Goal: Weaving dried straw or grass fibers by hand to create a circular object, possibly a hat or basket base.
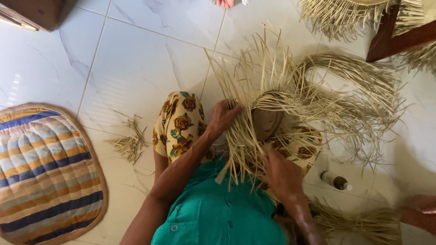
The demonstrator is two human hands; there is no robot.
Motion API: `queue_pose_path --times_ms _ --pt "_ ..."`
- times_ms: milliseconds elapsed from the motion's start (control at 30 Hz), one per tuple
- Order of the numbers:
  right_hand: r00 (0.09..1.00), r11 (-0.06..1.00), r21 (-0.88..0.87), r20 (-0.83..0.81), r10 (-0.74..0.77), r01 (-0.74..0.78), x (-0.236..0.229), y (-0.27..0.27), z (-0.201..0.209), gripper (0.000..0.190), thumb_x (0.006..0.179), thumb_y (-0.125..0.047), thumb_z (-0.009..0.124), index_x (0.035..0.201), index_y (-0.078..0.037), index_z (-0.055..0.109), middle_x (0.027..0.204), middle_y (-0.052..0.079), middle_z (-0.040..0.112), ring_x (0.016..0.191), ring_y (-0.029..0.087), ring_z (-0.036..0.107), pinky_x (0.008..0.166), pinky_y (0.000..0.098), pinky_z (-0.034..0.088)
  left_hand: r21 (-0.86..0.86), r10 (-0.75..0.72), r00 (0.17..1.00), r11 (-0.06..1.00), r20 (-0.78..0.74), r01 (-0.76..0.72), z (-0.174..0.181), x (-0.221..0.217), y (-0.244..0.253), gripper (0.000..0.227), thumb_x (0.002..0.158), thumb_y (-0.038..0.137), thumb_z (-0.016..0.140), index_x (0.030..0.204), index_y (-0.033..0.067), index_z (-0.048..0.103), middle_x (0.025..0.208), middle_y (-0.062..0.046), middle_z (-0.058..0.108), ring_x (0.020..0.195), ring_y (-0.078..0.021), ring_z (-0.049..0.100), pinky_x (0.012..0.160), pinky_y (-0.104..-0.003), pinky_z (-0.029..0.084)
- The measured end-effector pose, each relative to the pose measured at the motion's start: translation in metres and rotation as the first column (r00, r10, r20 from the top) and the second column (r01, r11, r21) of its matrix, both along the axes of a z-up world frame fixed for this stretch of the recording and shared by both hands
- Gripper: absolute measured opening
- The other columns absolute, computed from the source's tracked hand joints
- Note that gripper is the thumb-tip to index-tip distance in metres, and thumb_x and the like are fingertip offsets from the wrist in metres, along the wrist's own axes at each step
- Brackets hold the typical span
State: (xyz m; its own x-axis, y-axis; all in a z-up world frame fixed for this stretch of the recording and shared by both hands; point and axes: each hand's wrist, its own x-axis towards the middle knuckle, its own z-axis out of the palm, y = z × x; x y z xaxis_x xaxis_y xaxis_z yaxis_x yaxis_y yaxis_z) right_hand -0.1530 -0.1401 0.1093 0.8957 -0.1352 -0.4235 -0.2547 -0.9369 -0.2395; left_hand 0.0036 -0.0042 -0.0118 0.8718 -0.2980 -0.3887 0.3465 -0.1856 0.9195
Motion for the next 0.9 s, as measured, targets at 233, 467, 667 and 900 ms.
queue_pose_path --times_ms 233,467,667,900 --pt "0.954 0.993 -0.11 0.293 0.064 -0.033 -0.039 -0.016 0.024 0.016 0.086 -0.014 0.057 0.101 -0.01 0.063 0.083 0.003 0.07 0.043 0.011 0.056 0.034 0.0227 0.044 -0.107 -0.038 0.999 0.994 0.002 0.038 0.015 -0.002 0.009 0.026 0.082 0.019 0.062 0.063 0.002 0.057 0.053 0.0 0.047 0.043 -0.0101 0.039 0.041 -0.026 0.035" --pt "0.907 0.973 -0.216 0.389 0.163 -0.082 -0.018 -0.019 0.026 0.028 0.077 -0.001 0.063 0.104 -0.012 0.064 0.085 0.006 0.068 0.049 0.016 0.059 0.04 0.0278 0.049 0.095 0.184 0.916 0.968 0.356 -0.232 0.033 -0.026 0.009 0.047 0.085 0.043 0.051 0.104 0.0001 0.045 0.104 -0.016 0.046 0.096 -0.0286 0.044 0.079 -0.045 0.042" --pt "0.843 0.904 -0.378 0.403 0.356 -0.201 0.007 -0.019 0.018 0.031 0.073 0.005 0.064 0.102 -0.006 0.065 0.087 0.01 0.071 0.075 0.02 0.069 0.063 0.0312 0.058 -0.072 0.096 0.682 0.995 0.725 -0.064 0.109 -0.073 0.018 0.034 0.085 0.009 0.056 0.116 -0.0011 0.048 0.114 -0.016 0.052 0.104 -0.0312 0.051 0.092 -0.042 0.043" --pt "0.688 0.873 -0.453 0.576 0.442 -0.182 0.017 -0.017 0.033 0.03 0.071 0.009 0.062 0.098 -0.003 0.06 0.098 0.014 0.067 0.09 0.027 0.066 0.079 0.0404 0.056 -0.188 -0.112 0.762 0.936 0.637 0.296 0.114 -0.079 -0.006 0.006 0.089 0.005 0.055 0.087 -0.0004 0.054 0.082 -0.012 0.062 0.06 -0.0243 0.058 0.054 -0.035 0.047"
